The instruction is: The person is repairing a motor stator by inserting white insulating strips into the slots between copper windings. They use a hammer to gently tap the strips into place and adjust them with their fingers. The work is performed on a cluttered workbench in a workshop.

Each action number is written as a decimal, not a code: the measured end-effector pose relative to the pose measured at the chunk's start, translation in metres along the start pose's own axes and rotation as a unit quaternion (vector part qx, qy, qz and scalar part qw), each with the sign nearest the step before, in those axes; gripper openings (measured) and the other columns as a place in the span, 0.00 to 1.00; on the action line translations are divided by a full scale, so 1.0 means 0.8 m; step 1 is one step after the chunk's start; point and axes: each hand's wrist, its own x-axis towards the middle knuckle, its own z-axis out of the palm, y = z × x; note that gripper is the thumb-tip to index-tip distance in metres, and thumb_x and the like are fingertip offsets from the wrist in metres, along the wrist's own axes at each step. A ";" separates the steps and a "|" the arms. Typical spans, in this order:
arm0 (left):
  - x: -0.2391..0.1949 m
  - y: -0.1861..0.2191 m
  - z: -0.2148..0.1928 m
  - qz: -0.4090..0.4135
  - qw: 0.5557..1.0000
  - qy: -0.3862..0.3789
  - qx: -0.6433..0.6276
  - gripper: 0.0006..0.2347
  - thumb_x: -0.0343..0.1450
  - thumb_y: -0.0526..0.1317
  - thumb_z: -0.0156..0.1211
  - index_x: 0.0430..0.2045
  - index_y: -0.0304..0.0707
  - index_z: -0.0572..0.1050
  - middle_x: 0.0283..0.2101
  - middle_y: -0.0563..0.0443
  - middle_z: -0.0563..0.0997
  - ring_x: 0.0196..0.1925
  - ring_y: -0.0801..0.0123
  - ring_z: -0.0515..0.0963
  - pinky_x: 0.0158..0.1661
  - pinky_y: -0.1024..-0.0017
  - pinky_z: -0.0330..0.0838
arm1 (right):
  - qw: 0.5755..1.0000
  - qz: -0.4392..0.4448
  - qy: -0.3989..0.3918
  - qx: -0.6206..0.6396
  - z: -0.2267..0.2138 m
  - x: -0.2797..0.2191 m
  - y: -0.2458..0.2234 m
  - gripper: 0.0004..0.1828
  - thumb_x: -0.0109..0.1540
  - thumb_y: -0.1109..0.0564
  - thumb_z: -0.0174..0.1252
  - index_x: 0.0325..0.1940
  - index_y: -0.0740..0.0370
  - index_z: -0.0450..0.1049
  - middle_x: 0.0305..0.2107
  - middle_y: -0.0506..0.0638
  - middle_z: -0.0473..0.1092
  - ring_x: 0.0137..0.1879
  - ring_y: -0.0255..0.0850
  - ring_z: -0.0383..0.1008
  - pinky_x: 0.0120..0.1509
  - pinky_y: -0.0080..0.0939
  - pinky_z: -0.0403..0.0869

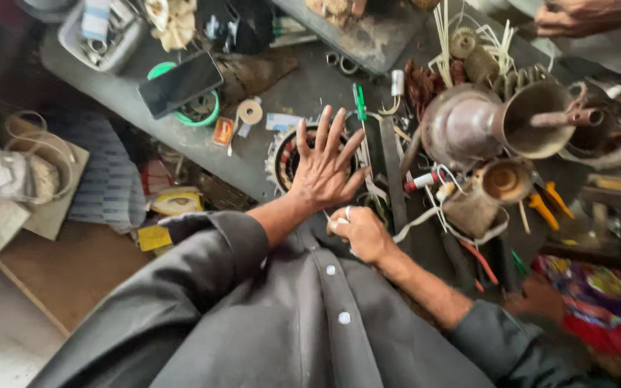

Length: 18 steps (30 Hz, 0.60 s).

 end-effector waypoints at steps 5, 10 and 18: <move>0.016 0.002 0.011 0.025 0.999 -0.001 0.022 0.33 0.71 0.58 0.57 0.71 0.44 0.62 0.76 0.31 0.50 0.79 0.39 0.43 0.70 0.34 0.29 | 0.996 -0.052 0.008 -0.069 -0.017 -0.008 -0.007 0.15 0.61 0.51 0.55 0.34 0.63 0.81 0.27 0.57 0.76 0.36 0.45 0.76 0.44 0.45 0.72; -0.011 -0.010 -0.051 -0.036 0.989 0.029 -0.140 0.30 0.72 0.51 0.65 0.70 0.45 0.64 0.75 0.38 0.62 0.76 0.46 0.60 0.73 0.47 0.51 | 0.984 -0.060 0.035 -0.164 -0.012 -0.023 -0.026 0.16 0.63 0.49 0.51 0.41 0.60 0.80 0.36 0.58 0.79 0.45 0.50 0.79 0.51 0.47 0.74; -0.128 0.011 -0.082 -0.023 0.998 0.050 0.024 0.27 0.62 0.50 0.72 0.53 0.35 0.75 0.59 0.45 0.76 0.68 0.55 0.68 0.65 0.47 0.51 | 0.989 -0.077 0.012 -0.125 -0.020 -0.030 -0.044 0.17 0.61 0.49 0.51 0.37 0.61 0.81 0.26 0.57 0.77 0.36 0.47 0.80 0.43 0.46 0.74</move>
